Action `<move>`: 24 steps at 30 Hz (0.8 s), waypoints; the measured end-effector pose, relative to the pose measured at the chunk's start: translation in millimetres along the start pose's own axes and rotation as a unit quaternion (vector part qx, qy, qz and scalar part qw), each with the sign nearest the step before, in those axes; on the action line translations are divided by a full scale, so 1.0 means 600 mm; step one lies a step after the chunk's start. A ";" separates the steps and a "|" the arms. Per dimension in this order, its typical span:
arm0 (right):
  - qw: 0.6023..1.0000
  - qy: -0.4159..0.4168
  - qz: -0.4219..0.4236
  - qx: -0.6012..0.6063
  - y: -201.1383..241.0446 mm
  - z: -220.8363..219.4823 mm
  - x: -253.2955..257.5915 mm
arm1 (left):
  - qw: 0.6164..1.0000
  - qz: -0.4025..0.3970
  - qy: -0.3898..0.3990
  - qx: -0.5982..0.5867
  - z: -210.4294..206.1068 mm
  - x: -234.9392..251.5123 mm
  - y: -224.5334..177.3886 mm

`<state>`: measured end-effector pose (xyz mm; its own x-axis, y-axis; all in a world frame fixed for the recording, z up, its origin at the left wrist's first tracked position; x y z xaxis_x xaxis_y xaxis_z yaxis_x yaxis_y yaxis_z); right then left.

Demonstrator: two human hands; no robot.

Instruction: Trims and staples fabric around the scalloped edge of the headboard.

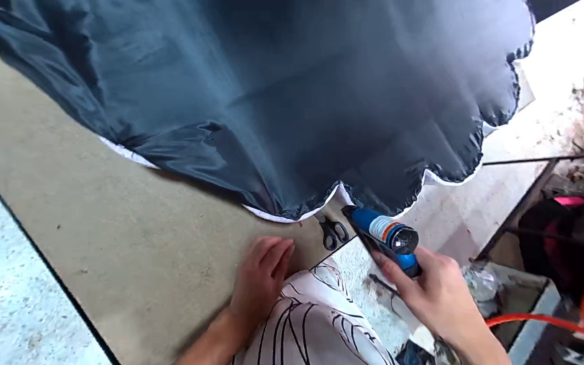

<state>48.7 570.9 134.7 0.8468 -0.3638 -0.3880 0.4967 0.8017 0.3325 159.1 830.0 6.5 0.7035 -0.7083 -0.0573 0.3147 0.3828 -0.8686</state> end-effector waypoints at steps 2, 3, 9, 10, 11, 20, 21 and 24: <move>0.994 -0.028 0.060 -0.081 -0.035 0.014 0.031 | 0.998 0.016 -0.052 0.025 0.011 0.018 -0.006; 0.989 -0.026 0.085 -0.115 -0.056 0.016 0.051 | 0.996 0.003 -0.070 0.059 0.014 0.034 -0.012; 0.962 -0.008 0.188 -0.200 -0.146 0.030 0.139 | 0.960 -0.131 0.038 0.243 0.019 0.122 -0.025; 0.963 0.000 0.187 -0.195 -0.154 0.032 0.145 | 0.953 -0.150 0.041 0.259 0.020 0.126 -0.027; 0.963 0.005 0.187 -0.192 -0.161 0.031 0.150 | 0.945 -0.170 0.039 0.275 0.023 0.130 -0.030; 0.979 0.034 0.167 -0.110 -0.150 0.047 0.129 | 0.853 -0.315 0.074 0.409 0.028 0.136 -0.049; 0.986 0.028 0.142 -0.079 -0.140 0.055 0.117 | 0.854 -0.313 0.078 0.408 0.026 0.134 -0.047; 0.999 0.021 0.039 0.004 -0.104 0.055 0.068 | 0.878 -0.281 0.067 0.382 0.011 0.118 -0.025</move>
<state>58.7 490.7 126.4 0.8747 -0.2801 -0.3955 0.4306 0.8235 0.3692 208.7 778.0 18.9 0.2358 -0.9564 0.1722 0.9596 0.2011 -0.1970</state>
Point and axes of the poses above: each hand's wrist, its own x-axis towards the middle knuckle, its own z-axis out of the back of the hand, y = z × x, the point moved 4 cm from there along x, towards the middle knuckle, and after that the axes turned 12 degrees about y, right-handed, at the moved point
